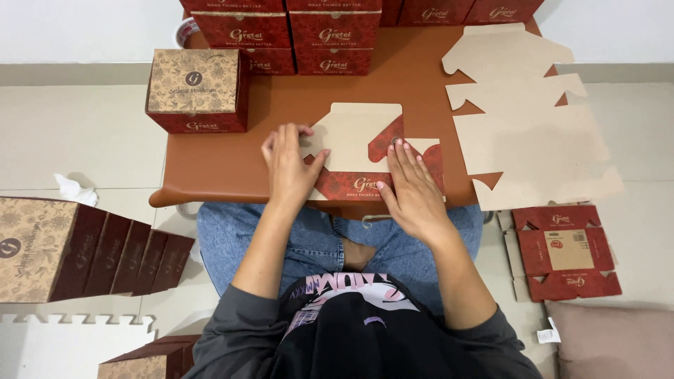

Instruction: The person assembles flat-packed cardboard boxes by folding the flaps and tucking the tabs into slots to form a rectangular shape. They repeat this process for multiple boxes, placing the finished ones on a stack to the left.

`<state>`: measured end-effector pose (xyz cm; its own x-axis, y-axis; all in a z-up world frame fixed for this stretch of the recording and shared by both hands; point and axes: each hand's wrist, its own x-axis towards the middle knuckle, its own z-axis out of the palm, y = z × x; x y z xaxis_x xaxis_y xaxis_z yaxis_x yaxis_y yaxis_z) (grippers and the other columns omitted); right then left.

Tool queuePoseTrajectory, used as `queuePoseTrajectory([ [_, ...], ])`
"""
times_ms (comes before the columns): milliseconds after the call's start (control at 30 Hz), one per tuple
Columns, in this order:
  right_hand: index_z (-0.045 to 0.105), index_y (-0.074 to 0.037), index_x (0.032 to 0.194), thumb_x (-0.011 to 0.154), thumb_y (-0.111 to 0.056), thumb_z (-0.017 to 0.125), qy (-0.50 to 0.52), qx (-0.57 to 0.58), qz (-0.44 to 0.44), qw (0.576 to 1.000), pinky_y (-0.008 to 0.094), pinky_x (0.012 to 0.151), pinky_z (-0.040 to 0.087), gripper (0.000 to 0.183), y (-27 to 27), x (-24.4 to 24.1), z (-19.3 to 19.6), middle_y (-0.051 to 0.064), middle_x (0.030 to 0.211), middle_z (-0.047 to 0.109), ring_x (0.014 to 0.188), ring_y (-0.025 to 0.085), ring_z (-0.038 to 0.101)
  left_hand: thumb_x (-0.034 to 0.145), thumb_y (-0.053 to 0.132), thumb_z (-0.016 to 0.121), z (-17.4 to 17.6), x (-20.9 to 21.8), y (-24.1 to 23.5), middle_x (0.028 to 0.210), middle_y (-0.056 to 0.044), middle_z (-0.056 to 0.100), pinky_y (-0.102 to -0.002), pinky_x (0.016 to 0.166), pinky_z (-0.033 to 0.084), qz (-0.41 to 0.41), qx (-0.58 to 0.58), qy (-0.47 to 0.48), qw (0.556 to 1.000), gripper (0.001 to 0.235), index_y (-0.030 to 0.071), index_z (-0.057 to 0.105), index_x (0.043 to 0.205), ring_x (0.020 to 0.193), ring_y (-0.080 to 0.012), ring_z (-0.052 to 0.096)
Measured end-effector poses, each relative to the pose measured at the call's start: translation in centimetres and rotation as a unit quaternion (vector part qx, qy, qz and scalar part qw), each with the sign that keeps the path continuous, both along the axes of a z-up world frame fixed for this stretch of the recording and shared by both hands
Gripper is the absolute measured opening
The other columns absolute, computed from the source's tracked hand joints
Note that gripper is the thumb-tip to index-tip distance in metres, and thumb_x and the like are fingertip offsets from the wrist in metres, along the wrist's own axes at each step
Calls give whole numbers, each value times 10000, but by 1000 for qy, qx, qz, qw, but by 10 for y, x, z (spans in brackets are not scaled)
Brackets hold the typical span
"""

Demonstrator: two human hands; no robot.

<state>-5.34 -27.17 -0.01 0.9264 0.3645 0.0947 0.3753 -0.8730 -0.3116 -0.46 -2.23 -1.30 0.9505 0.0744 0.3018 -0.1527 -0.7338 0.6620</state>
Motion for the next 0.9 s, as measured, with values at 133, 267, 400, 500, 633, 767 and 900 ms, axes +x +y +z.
queuePoseTrajectory([
  [133, 299, 3, 1579, 1042, -394, 462, -20, 4, -10, 1000, 454, 1240, 127, 687, -2, 1, -8, 219, 1650, 250, 1537, 314, 210, 774, 308, 886, 18, -10, -14, 1319, -115, 438, -491, 1059, 310, 8, -2, 18, 1000, 827, 102, 395, 1406, 1216, -302, 490],
  [267, 308, -4, 1577, 1033, -396, 474, -37, 5, -13, 999, 448, 1240, 136, 691, -2, 0, -13, 214, 1647, 265, 1534, 311, 225, 769, 406, 881, 20, -5, -6, 1329, -105, 486, -585, 1159, 64, 18, 57, 69, 996, 673, 120, 571, 1293, 1322, -305, 358],
  [400, 321, 0, 1573, 1033, -394, 469, -46, 11, -15, 999, 440, 1242, 125, 685, -2, 1, -16, 212, 1648, 271, 1539, 303, 221, 719, 295, 928, 7, -2, -8, 1149, -20, 623, -501, 1172, 110, 8, 59, -15, 998, 653, 171, 583, 1258, 1151, -216, 566],
  [500, 324, 9, 1570, 1035, -391, 468, -50, 27, -16, 998, 442, 1243, 112, 684, -3, 1, -18, 217, 1652, 258, 1542, 307, 209, 770, 133, 863, -2, -8, -22, 1236, -35, 714, -374, 1142, 343, -61, 59, -97, 992, 595, 145, 612, 1309, 1151, -172, 668],
  [633, 315, -10, 1576, 1029, -404, 466, -60, 13, -15, 998, 433, 1245, 113, 692, -3, 2, -20, 204, 1654, 259, 1545, 295, 202, 973, 222, 627, 2, -21, -40, 1453, -178, 549, -457, 1202, 270, -141, 186, -67, 970, 564, 39, 489, 1488, 1340, -267, 510],
  [767, 315, -4, 1576, 1031, -389, 460, -53, 14, -14, 998, 434, 1241, 119, 683, -2, 2, -17, 210, 1650, 266, 1543, 305, 206, 1077, 469, 369, 10, -9, -41, 1666, -209, 218, -506, 1254, 82, -205, 252, 78, 943, 711, 6, 230, 1599, 1548, -308, 187],
  [900, 317, -11, 1575, 1032, -388, 461, -50, 10, -16, 999, 439, 1235, 138, 677, -1, 2, -15, 205, 1649, 267, 1538, 309, 215, 1079, 502, 318, 9, 39, -38, 1688, -199, 119, -511, 1264, 24, -225, 274, 135, 925, 742, 28, 128, 1618, 1571, -298, 84],
])
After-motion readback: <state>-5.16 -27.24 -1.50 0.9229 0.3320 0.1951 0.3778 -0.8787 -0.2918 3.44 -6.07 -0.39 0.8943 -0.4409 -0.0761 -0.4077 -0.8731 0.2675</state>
